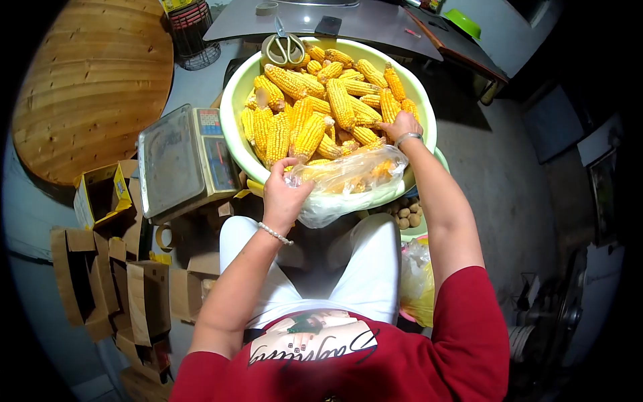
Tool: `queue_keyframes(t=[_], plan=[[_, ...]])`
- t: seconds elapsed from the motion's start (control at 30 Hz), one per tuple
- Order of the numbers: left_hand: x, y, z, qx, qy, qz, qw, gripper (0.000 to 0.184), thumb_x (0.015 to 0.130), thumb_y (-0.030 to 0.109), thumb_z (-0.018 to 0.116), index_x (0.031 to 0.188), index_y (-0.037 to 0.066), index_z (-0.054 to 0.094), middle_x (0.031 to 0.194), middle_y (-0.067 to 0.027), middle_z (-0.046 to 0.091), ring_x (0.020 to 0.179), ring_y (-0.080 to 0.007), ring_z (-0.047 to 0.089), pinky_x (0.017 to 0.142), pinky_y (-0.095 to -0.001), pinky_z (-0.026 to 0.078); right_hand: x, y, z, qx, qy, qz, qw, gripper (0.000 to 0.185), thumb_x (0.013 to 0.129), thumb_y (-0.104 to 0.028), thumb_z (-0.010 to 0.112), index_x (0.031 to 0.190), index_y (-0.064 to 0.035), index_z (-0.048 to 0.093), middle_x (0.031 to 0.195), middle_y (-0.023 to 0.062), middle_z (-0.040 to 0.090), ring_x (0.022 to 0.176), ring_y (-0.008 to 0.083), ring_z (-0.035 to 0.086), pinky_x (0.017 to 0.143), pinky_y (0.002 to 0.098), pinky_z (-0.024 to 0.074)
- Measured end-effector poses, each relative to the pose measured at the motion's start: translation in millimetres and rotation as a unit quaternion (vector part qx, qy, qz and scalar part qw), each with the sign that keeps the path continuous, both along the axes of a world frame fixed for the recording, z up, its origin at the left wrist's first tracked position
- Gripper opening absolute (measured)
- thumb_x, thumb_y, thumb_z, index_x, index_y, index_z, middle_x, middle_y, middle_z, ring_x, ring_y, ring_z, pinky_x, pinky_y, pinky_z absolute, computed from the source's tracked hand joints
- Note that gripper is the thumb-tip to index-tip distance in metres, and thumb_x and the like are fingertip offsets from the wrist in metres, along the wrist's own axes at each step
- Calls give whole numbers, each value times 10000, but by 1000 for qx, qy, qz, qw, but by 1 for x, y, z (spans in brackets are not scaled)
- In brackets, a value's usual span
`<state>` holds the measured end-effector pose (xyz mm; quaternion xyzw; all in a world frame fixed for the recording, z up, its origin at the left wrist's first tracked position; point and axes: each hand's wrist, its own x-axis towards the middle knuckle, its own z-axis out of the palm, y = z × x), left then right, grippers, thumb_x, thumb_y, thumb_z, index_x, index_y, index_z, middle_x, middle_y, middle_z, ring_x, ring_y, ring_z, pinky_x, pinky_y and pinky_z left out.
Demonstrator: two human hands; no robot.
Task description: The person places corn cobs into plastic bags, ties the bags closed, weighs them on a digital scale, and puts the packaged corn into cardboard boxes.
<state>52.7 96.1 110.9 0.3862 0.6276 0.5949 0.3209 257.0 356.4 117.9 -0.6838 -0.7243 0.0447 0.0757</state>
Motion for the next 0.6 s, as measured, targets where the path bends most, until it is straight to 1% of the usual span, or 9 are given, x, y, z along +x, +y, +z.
queue_keyframes(t=[0.17, 0.2, 0.3, 0.33, 0.4, 0.43, 0.5, 0.53, 0.6], plan=[[2, 3, 3, -23, 106, 38, 993, 239, 707, 77, 701, 912, -4, 609, 808, -51, 640, 713, -106, 582, 669, -261, 482, 13, 18, 2, -64, 85, -20, 994, 515, 644, -353, 763, 993, 12, 666, 969, 198, 666, 916, 319, 652, 794, 377, 522], [2, 4, 6, -26, 126, 48, 991, 205, 710, 86, 698, 876, -3, 618, 775, -49, 644, 694, -105, 584, 659, -264, 482, 19, 19, 2, -89, 214, -37, 972, 467, 662, -319, 756, 985, 4, 657, 924, 173, 663, 873, 288, 653, 740, 370, 528], [-1, 9, 5, -45, 159, 70, 984, 171, 729, 115, 683, 846, 8, 620, 728, -57, 638, 679, -115, 589, 645, -272, 478, 32, 10, 1, -156, 568, -82, 804, 329, 716, -215, 736, 961, -23, 629, 788, 98, 655, 743, 193, 658, 577, 349, 544], [-2, 11, 6, -47, 162, 72, 983, 167, 732, 119, 681, 843, 9, 620, 725, -60, 638, 676, -121, 591, 643, -273, 477, 34, 3, 11, -130, 628, -40, 766, 287, 758, -147, 709, 993, -40, 584, 787, 56, 632, 694, 143, 634, 491, 322, 525], [-2, 14, 7, -51, 167, 73, 982, 161, 739, 127, 676, 837, 13, 619, 720, -65, 638, 671, -132, 596, 639, -275, 476, 44, -7, 21, -97, 710, 98, 690, 343, 781, -134, 691, 1067, -10, 547, 922, 70, 630, 790, 164, 636, 638, 341, 558], [-2, 16, 6, -36, 172, 76, 982, 163, 740, 144, 669, 840, 24, 622, 730, -90, 644, 684, -190, 611, 642, -310, 480, 43, -23, 40, -83, 731, 153, 660, 363, 786, -138, 688, 1089, -11, 534, 963, 66, 625, 837, 165, 633, 704, 345, 559], [-3, 20, 7, -6, 182, 81, 980, 170, 742, 180, 655, 845, 47, 628, 751, -140, 656, 711, -306, 642, 648, -380, 489, 41, -53, 74, -97, 720, 277, 629, 439, 768, -78, 677, 1164, -9, 500, 1060, 89, 606, 981, 193, 605, 868, 374, 512], [-2, 22, 8, -8, 188, 82, 979, 170, 745, 181, 654, 845, 47, 628, 749, -143, 655, 712, -306, 643, 647, -383, 487, 39, -65, 86, -119, 721, 291, 617, 490, 693, 4, 700, 1151, 15, 525, 1108, 119, 607, 1032, 227, 602, 930, 387, 488], [-2, 27, 11, -3, 190, 78, 979, 171, 745, 181, 654, 846, 45, 628, 745, -143, 653, 706, -304, 642, 645, -381, 487, 42, -74, 85, -198, 668, 353, 624, 566, 650, 26, 718, 1178, 27, 513, 1131, 120, 594, 1045, 223, 588, 942, 375, 474]])
